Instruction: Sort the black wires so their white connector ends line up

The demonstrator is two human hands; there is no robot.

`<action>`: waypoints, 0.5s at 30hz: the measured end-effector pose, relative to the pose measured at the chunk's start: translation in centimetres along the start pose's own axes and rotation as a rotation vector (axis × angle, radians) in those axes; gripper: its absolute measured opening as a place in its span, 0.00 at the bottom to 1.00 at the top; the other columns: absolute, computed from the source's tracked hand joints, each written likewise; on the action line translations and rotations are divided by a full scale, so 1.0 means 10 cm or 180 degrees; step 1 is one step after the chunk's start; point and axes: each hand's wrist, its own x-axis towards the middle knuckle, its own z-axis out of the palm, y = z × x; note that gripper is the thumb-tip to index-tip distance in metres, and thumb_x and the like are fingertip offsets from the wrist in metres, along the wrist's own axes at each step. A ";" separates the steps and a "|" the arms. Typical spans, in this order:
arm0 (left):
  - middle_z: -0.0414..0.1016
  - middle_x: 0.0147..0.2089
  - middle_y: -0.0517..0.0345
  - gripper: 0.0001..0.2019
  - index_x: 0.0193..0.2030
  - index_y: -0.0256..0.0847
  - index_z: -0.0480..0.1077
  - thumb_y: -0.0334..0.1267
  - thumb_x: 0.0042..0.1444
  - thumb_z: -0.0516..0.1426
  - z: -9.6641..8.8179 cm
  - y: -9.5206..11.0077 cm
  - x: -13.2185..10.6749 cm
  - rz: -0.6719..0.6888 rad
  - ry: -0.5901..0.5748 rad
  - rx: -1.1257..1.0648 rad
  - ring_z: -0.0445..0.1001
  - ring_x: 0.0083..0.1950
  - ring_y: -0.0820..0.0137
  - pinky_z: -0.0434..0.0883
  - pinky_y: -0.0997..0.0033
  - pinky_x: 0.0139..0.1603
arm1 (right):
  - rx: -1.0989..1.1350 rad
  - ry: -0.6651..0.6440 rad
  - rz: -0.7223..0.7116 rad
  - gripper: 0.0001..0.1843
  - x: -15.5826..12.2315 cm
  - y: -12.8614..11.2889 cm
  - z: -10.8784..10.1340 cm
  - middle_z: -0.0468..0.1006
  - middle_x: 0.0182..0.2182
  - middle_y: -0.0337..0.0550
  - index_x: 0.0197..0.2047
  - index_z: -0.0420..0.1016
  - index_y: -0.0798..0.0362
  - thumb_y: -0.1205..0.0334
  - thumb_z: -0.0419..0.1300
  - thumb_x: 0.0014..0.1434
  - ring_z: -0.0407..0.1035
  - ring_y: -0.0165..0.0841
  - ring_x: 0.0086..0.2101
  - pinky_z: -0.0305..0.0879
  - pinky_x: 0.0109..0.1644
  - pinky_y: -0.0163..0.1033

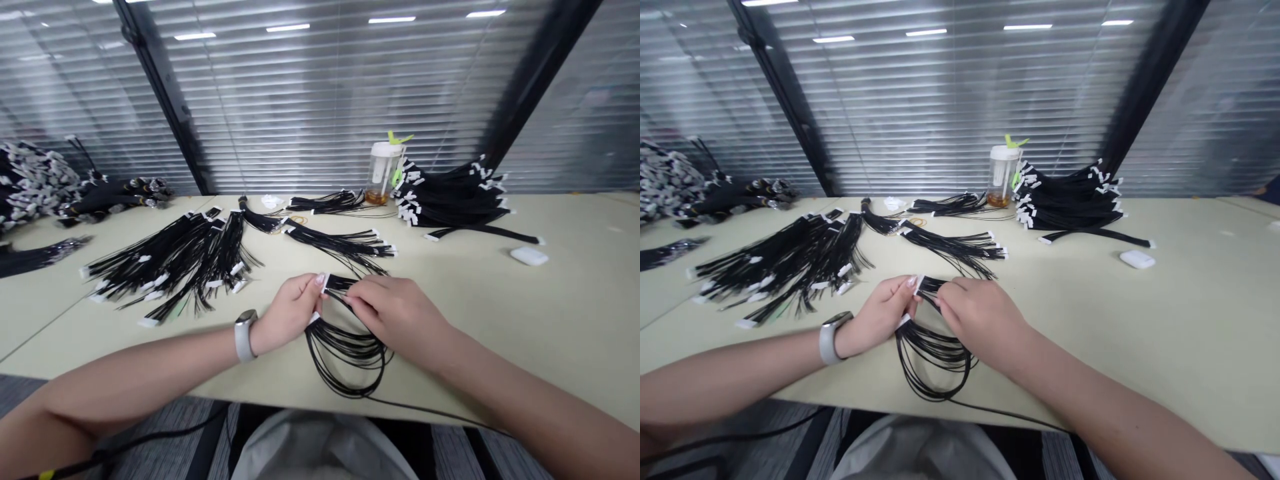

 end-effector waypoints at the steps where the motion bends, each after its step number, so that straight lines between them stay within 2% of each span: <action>1: 0.59 0.17 0.65 0.22 0.19 0.35 0.61 0.47 0.59 0.44 0.00 0.00 0.00 0.0000 0.0001 -0.0007 0.56 0.20 0.79 0.57 0.79 0.23 | -0.0032 -0.0005 -0.0008 0.13 0.00 0.00 0.00 0.74 0.26 0.42 0.30 0.71 0.56 0.65 0.48 0.60 0.67 0.30 0.28 0.56 0.33 0.33; 8: 0.59 0.17 0.66 0.20 0.21 0.35 0.62 0.45 0.60 0.45 0.00 -0.02 -0.01 0.0035 -0.0071 -0.0019 0.56 0.20 0.80 0.57 0.79 0.23 | -0.0321 -0.0465 0.0283 0.15 0.01 -0.04 -0.03 0.73 0.24 0.42 0.30 0.68 0.56 0.63 0.45 0.62 0.67 0.30 0.27 0.54 0.31 0.35; 15: 0.59 0.17 0.66 0.20 0.22 0.35 0.62 0.45 0.59 0.45 0.00 -0.02 -0.01 0.0031 -0.0076 0.0031 0.56 0.19 0.79 0.57 0.79 0.23 | -0.0572 -0.0575 0.0395 0.14 0.02 -0.04 0.01 0.73 0.24 0.42 0.31 0.67 0.55 0.61 0.44 0.62 0.67 0.32 0.26 0.50 0.30 0.36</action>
